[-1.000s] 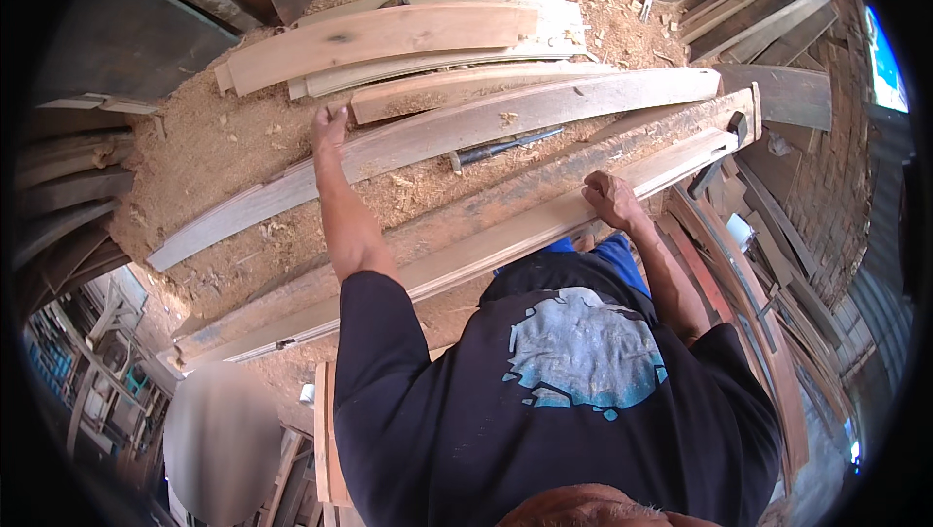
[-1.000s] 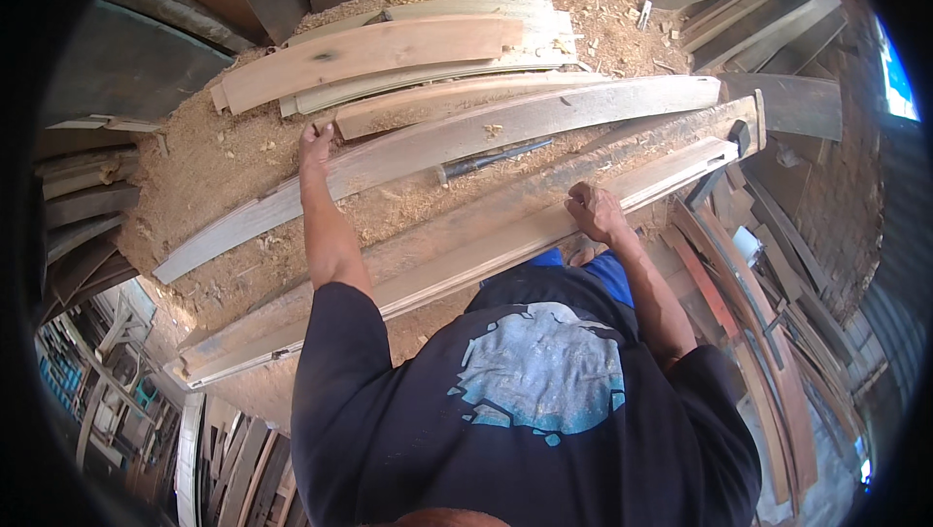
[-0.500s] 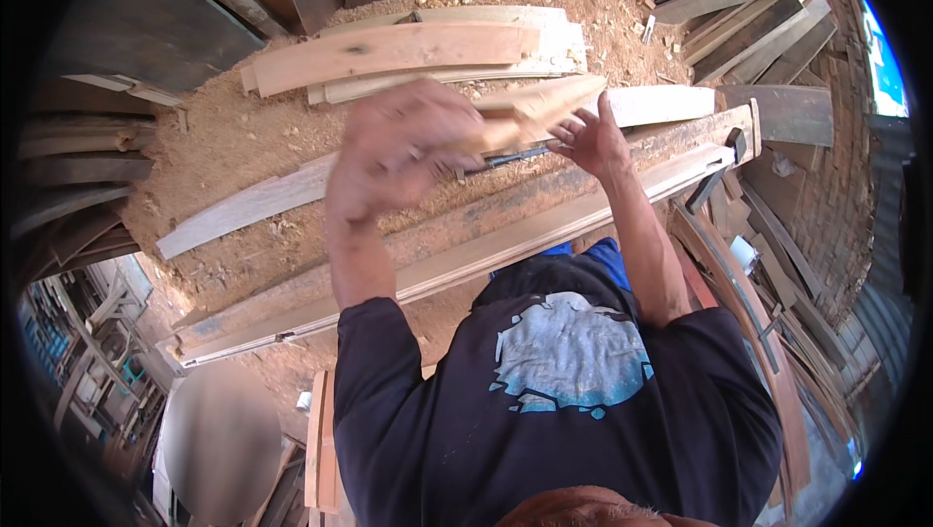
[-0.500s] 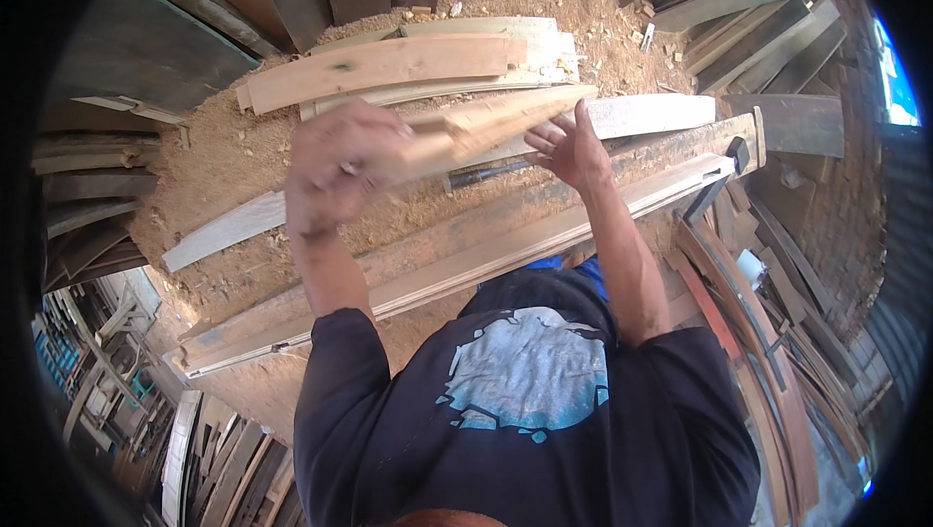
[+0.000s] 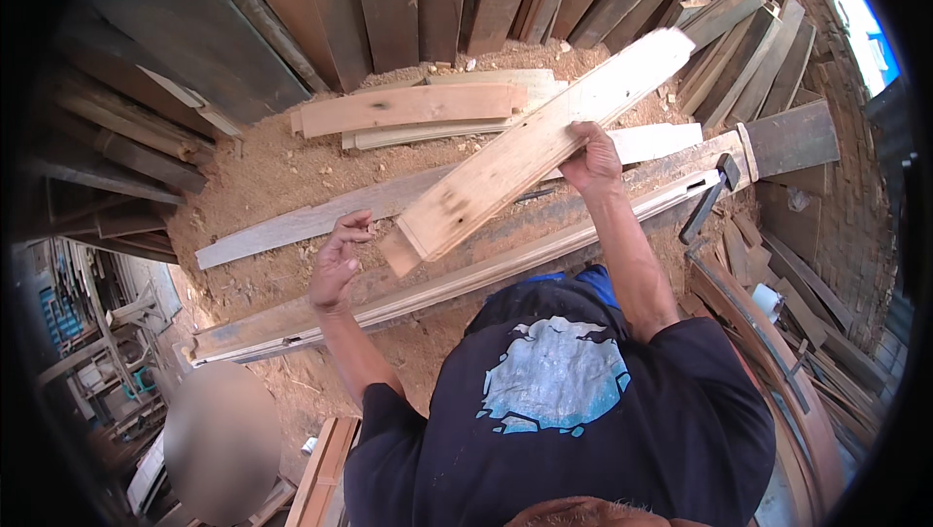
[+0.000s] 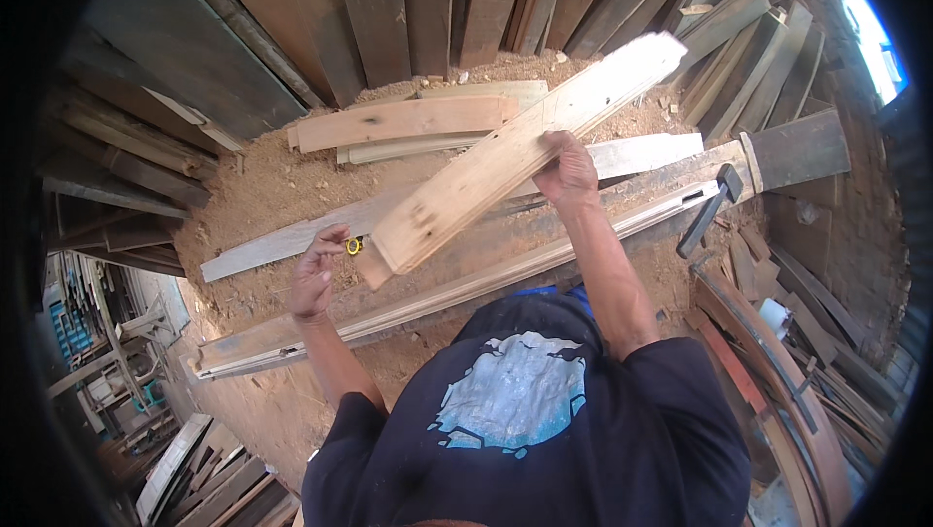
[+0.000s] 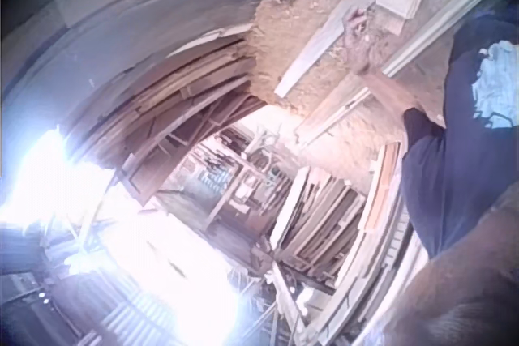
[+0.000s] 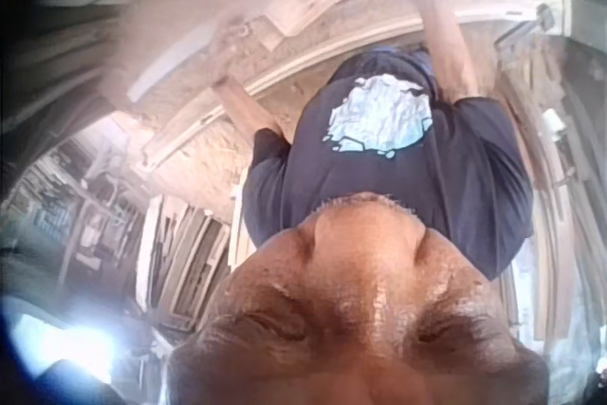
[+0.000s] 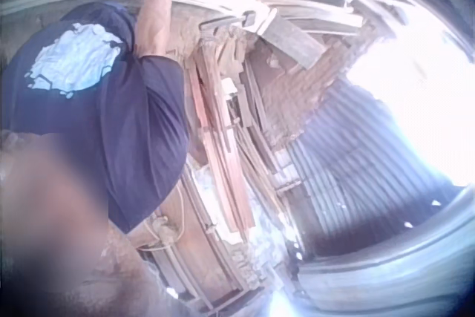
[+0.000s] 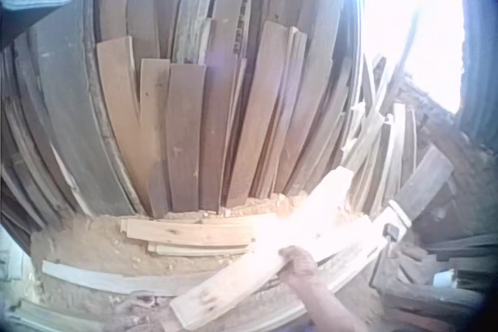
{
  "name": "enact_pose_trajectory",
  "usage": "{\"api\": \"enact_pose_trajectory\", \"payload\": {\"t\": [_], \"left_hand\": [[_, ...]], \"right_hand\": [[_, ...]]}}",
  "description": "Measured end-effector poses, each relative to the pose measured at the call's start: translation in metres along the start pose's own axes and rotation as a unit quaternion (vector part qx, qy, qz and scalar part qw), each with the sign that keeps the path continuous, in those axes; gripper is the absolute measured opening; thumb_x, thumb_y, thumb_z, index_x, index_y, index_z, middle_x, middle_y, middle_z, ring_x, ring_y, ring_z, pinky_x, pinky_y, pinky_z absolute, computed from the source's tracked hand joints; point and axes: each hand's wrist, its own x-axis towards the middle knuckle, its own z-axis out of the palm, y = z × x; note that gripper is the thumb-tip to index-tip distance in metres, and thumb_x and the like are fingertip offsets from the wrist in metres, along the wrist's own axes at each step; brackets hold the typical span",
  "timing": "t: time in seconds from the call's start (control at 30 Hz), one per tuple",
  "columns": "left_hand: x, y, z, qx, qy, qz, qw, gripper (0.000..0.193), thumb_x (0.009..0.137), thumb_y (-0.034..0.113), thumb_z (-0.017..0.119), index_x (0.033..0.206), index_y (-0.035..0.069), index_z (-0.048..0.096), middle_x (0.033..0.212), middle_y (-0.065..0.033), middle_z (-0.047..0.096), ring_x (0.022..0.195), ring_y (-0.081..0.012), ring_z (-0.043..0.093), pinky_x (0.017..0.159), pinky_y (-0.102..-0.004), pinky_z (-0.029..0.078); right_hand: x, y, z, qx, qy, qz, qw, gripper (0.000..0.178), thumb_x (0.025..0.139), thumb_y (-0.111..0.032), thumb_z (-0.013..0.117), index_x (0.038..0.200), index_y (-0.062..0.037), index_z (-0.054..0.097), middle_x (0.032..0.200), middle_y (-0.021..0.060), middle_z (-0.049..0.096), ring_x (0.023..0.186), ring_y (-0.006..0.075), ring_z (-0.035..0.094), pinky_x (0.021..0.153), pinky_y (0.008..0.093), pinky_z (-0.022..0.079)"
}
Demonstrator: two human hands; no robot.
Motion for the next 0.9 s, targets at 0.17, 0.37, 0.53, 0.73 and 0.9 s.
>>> {"api": "enact_pose_trajectory", "payload": {"t": [0.17, 0.37, 0.53, 0.73, 0.9], "left_hand": [[-0.016, -0.014, 0.078, 0.163, 0.115, -0.109, 0.974, 0.052, 0.092, 0.024, 0.066, 0.139, 0.004, 0.055, 0.138, -0.0178, 0.059, 0.127, -0.0274, 0.057, 0.110, -0.0420, 0.046], [-0.008, -0.018, 0.215, 0.222, -0.027, -0.053, 0.973, 0.085, 0.077, 0.040, 0.084, 0.143, 0.001, 0.049, 0.134, -0.0224, 0.063, 0.123, -0.0329, 0.061, 0.102, -0.0451, 0.051], [-0.020, -0.005, 0.285, 0.352, -0.041, -0.091, 0.931, 0.077, 0.077, 0.034, 0.086, 0.136, -0.003, 0.054, 0.118, -0.0268, 0.069, 0.111, -0.0373, 0.067, 0.098, -0.0433, 0.051], [-0.059, -0.017, 0.341, 0.294, 0.061, -0.081, 0.951, 0.065, 0.077, 0.022, 0.088, 0.131, -0.003, 0.060, 0.120, -0.0233, 0.070, 0.114, -0.0322, 0.067, 0.099, -0.0416, 0.052], [-0.079, -0.021, 0.371, 0.236, 0.087, -0.013, 0.968, 0.059, 0.082, 0.017, 0.084, 0.133, -0.002, 0.060, 0.123, -0.0172, 0.069, 0.117, -0.0250, 0.064, 0.100, -0.0384, 0.050]], "right_hand": [[-0.052, -0.054, 0.022, -0.040, -0.123, -0.087, 0.988, 0.056, 0.096, -0.031, 0.072, 0.138, -0.0008, 0.051, 0.126, 0.0137, 0.064, 0.120, 0.0279, 0.062, 0.109, 0.0466, 0.050], [-0.103, -0.079, 0.020, -0.048, -0.217, -0.092, 0.971, 0.054, 0.098, -0.033, 0.070, 0.138, -0.0012, 0.051, 0.128, 0.0133, 0.063, 0.119, 0.0263, 0.063, 0.106, 0.0420, 0.052], [-0.130, -0.113, -0.014, -0.093, -0.260, -0.123, 0.953, 0.060, 0.100, -0.041, 0.067, 0.142, -0.0022, 0.049, 0.130, 0.0146, 0.064, 0.121, 0.0273, 0.063, 0.105, 0.0443, 0.053], [-0.182, -0.132, -0.027, -0.059, -0.370, -0.058, 0.925, 0.075, 0.097, -0.055, 0.065, 0.147, -0.0028, 0.045, 0.133, 0.0158, 0.063, 0.124, 0.0282, 0.061, 0.105, 0.0447, 0.053], [-0.203, -0.136, -0.027, -0.108, -0.394, -0.047, 0.912, 0.074, 0.094, -0.051, 0.071, 0.143, -0.0003, 0.049, 0.128, 0.0145, 0.066, 0.117, 0.0262, 0.065, 0.101, 0.0436, 0.055]]}}
